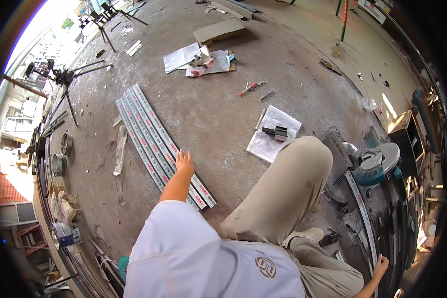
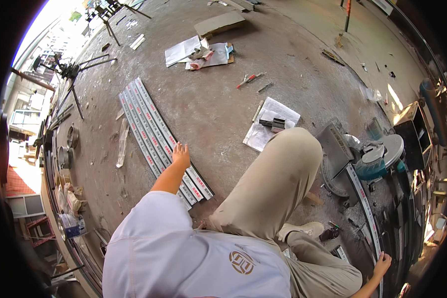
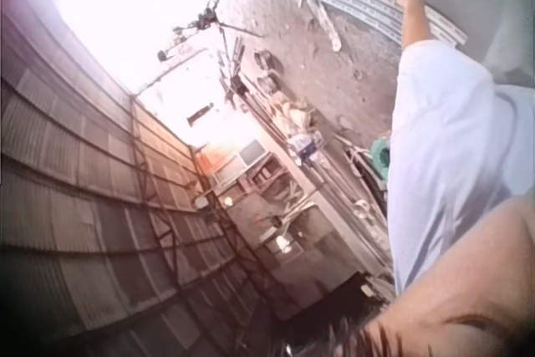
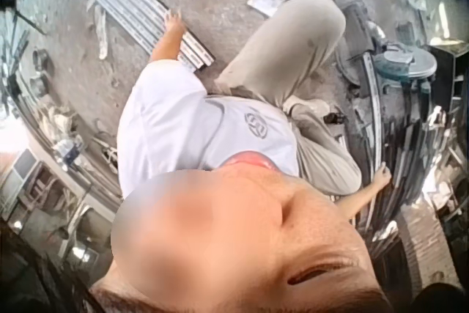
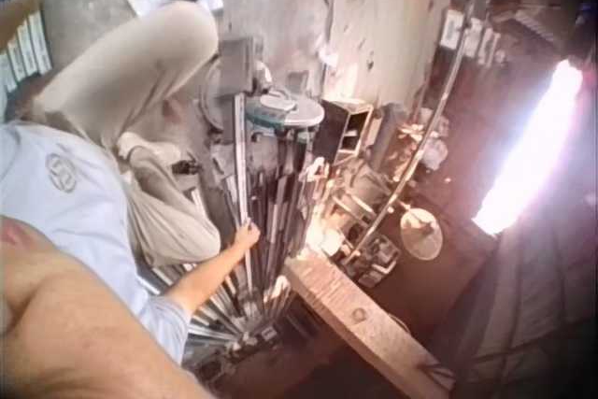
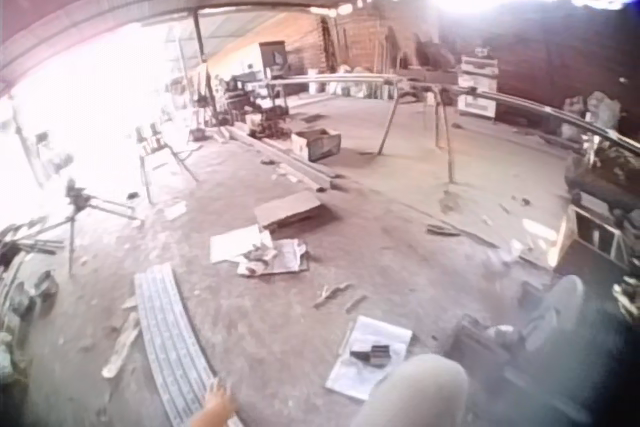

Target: The person measures and marks metal profiles with a tape measure and marker, then uses a miter saw to cut them to length. The person repeats this process for several profiles, stacking the cut pieces on the floor.

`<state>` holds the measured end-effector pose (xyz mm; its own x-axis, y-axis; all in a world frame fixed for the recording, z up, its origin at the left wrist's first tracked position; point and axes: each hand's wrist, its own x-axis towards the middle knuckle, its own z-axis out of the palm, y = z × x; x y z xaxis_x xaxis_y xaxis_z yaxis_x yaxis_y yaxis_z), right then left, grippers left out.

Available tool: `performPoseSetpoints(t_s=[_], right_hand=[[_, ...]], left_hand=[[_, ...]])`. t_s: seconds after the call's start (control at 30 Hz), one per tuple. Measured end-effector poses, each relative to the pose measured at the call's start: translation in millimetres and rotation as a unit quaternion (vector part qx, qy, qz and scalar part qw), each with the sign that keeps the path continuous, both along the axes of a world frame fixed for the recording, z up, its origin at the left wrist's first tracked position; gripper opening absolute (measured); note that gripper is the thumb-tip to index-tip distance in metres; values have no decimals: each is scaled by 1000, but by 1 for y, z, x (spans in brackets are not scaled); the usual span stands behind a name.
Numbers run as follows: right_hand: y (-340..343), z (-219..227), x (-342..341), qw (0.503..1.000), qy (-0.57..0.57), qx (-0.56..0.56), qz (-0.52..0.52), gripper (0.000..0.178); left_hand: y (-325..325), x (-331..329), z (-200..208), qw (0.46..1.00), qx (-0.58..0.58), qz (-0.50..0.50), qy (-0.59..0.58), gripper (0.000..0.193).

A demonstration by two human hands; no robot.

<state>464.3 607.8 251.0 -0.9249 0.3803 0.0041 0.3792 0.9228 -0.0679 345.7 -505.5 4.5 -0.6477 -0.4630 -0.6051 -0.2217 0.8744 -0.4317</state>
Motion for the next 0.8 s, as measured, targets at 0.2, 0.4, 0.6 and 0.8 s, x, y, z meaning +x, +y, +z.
performPoseSetpoints(t_s=[0.2, 0.4, 0.6, 0.8], right_hand=[[-2, -14, -32, 991, -100, -79, -43, 60], [-39, -20, -100, 978, -93, -184, -25, 43], [-63, -51, -133, 957, -94, -251, -112, 38], [-25, -159, -125, 969, -123, -209, -39, 40]], left_hand=[[68, -38, 17, 932, 205, -97, 283, 78], [188, -113, 186, 723, 514, -29, 461, 52], [293, -115, 336, 634, 651, -139, 393, 53], [314, -129, 335, 679, 580, -227, 390, 56]])
